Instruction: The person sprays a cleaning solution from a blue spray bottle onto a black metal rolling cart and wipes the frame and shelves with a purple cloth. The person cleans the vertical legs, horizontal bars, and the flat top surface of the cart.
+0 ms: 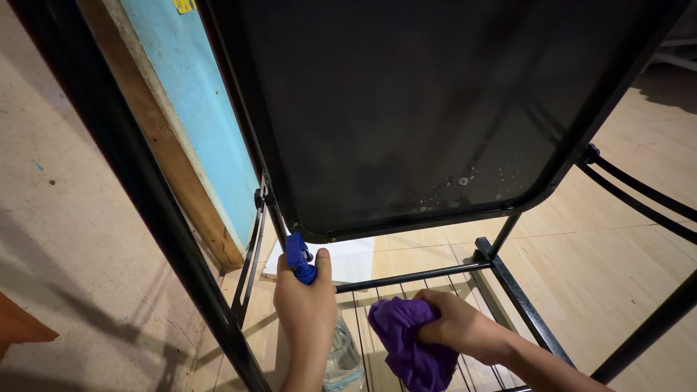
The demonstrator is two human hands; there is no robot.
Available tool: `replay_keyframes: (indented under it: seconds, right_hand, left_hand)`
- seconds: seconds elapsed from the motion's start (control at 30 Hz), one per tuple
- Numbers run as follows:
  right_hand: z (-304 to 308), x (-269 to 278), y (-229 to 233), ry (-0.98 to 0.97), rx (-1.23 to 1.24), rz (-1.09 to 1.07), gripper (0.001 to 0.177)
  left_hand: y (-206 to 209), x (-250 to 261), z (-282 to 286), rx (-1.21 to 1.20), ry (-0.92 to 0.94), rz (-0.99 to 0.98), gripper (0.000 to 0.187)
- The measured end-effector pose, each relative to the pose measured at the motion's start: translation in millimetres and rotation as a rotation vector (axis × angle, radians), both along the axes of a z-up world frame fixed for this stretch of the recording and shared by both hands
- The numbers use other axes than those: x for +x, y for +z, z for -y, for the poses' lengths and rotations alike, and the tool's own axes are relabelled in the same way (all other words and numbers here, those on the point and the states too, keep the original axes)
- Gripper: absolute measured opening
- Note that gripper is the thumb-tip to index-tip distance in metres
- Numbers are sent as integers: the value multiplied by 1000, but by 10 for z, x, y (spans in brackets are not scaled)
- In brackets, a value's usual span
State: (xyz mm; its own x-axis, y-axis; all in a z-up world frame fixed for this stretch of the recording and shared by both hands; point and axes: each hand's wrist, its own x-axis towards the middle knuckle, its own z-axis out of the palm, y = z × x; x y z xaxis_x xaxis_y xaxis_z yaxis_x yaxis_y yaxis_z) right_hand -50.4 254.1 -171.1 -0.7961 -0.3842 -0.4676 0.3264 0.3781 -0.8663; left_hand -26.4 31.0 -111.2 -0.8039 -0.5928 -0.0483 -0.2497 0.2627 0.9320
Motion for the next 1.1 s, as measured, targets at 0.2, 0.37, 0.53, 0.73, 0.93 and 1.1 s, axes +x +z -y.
replay_keyframes:
  seconds: [0.2, 0.37, 0.53, 0.73, 0.93, 1.1]
  right_hand:
    - [16, 12, -47, 16, 30, 0, 42]
    - [148, -1, 146, -185, -30, 10, 45]
    - [437, -26, 669, -214, 227, -670, 52]
    - [1083, -293, 1322, -108, 279, -1972, 49]
    - [1699, -605, 1153, 77, 615, -2049, 61]
    - [1817, -644, 594, 287, 682, -1922, 60]
  left_hand:
    - [-102, -38, 68, -83, 27, -8, 35]
    - [-120, 5, 150, -99, 45, -38, 34]
    - [-54, 74, 288, -90, 33, 23, 34]
    - [-105, 99, 437, 209, 21, 83, 35]
    - [-219, 148, 605, -166, 73, -492, 32]
    - [-274, 198, 740, -387, -2, -652, 38]
